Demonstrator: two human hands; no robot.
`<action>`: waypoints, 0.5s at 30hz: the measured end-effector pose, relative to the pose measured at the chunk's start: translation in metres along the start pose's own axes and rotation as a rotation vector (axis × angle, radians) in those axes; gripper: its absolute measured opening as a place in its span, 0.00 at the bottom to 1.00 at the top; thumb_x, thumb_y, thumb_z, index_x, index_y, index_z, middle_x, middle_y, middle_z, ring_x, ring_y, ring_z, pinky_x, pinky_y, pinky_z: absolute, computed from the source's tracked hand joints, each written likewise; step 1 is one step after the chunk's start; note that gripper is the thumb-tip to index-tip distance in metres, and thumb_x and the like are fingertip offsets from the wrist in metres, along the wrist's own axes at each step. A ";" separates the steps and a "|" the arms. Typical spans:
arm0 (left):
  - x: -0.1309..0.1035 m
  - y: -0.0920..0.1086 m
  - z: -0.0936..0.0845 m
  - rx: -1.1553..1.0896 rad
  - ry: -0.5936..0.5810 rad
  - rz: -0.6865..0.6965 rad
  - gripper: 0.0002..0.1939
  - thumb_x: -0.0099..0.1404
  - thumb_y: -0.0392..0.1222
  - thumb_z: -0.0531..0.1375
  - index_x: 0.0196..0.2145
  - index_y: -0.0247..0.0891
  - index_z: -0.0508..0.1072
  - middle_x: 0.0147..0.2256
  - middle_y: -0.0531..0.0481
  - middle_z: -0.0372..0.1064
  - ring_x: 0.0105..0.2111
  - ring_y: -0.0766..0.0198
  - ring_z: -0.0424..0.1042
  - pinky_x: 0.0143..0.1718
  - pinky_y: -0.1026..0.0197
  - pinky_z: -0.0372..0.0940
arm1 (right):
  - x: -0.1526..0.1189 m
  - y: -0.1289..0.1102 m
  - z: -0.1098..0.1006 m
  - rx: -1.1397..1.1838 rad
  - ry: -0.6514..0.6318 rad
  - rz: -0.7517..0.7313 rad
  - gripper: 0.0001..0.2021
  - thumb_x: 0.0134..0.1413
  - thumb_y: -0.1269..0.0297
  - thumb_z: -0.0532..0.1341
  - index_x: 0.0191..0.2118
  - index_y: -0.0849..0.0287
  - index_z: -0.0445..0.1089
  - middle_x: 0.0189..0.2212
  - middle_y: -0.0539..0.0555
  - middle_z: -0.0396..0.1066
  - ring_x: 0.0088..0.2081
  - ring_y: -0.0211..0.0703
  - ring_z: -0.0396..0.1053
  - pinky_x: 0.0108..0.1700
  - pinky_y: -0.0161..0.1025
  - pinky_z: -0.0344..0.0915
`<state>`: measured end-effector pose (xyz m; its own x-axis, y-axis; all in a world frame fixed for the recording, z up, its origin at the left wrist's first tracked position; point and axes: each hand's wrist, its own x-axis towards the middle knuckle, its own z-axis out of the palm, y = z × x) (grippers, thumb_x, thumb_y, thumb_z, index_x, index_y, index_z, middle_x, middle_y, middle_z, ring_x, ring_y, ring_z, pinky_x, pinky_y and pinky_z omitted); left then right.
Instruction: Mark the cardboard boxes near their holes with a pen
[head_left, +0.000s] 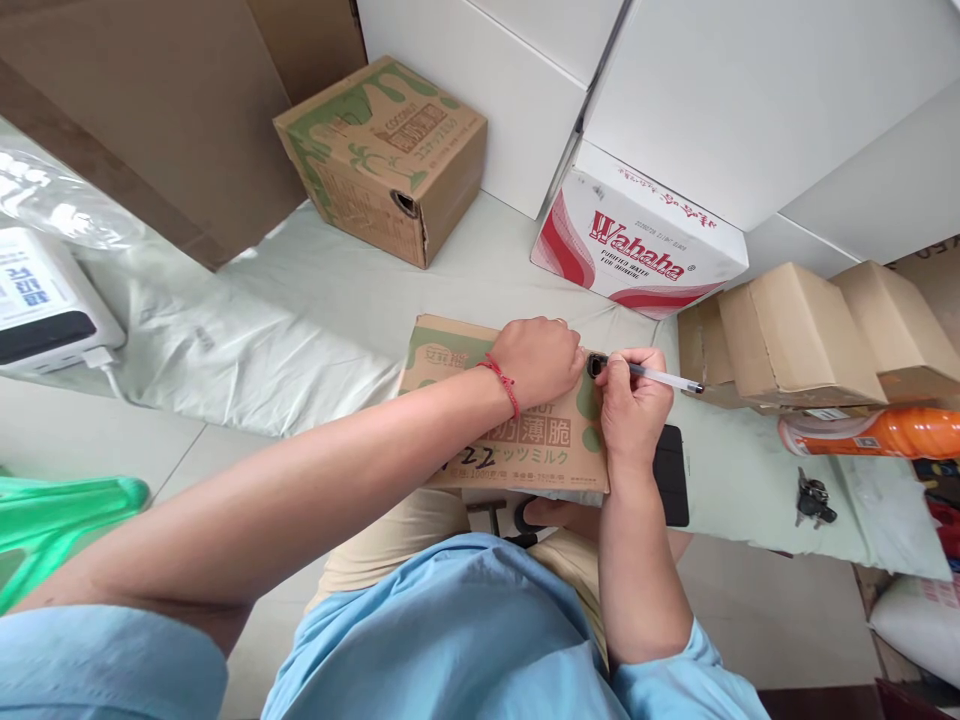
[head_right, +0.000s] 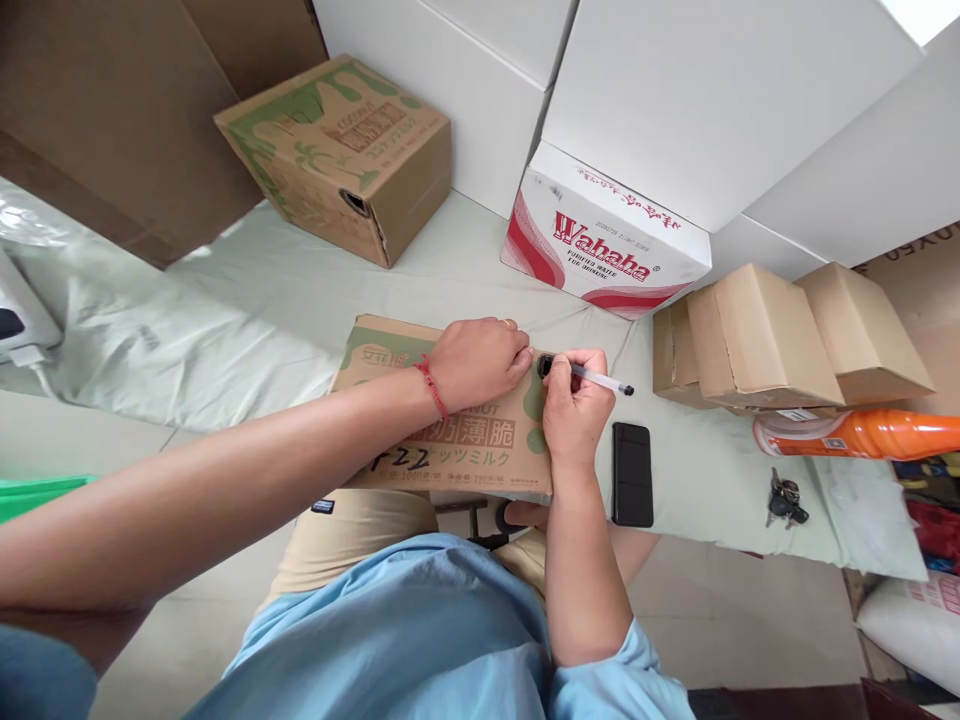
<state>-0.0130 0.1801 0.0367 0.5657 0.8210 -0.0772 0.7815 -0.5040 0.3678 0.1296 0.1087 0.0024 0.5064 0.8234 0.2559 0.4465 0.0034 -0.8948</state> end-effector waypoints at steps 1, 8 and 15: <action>0.000 0.000 0.000 0.000 0.001 0.002 0.26 0.82 0.46 0.48 0.54 0.34 0.84 0.53 0.35 0.82 0.54 0.41 0.82 0.46 0.48 0.72 | 0.000 0.000 0.000 -0.012 0.010 0.003 0.09 0.63 0.56 0.63 0.36 0.53 0.68 0.24 0.44 0.71 0.25 0.38 0.67 0.32 0.36 0.61; 0.000 0.000 0.000 0.000 -0.004 -0.002 0.26 0.81 0.46 0.48 0.54 0.34 0.84 0.53 0.34 0.82 0.53 0.42 0.82 0.46 0.48 0.72 | -0.001 -0.004 0.000 -0.052 0.070 0.025 0.07 0.61 0.57 0.62 0.35 0.53 0.68 0.24 0.44 0.72 0.26 0.38 0.68 0.32 0.37 0.61; 0.000 0.000 0.000 -0.006 -0.013 -0.005 0.26 0.81 0.46 0.48 0.55 0.35 0.84 0.53 0.34 0.82 0.54 0.43 0.82 0.47 0.49 0.72 | -0.002 -0.005 0.000 -0.012 0.136 0.027 0.05 0.58 0.60 0.62 0.33 0.53 0.68 0.23 0.43 0.71 0.25 0.38 0.67 0.32 0.37 0.62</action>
<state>-0.0132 0.1803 0.0370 0.5651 0.8200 -0.0911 0.7830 -0.4981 0.3726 0.1268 0.1074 0.0061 0.6137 0.7384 0.2794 0.4396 -0.0256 -0.8978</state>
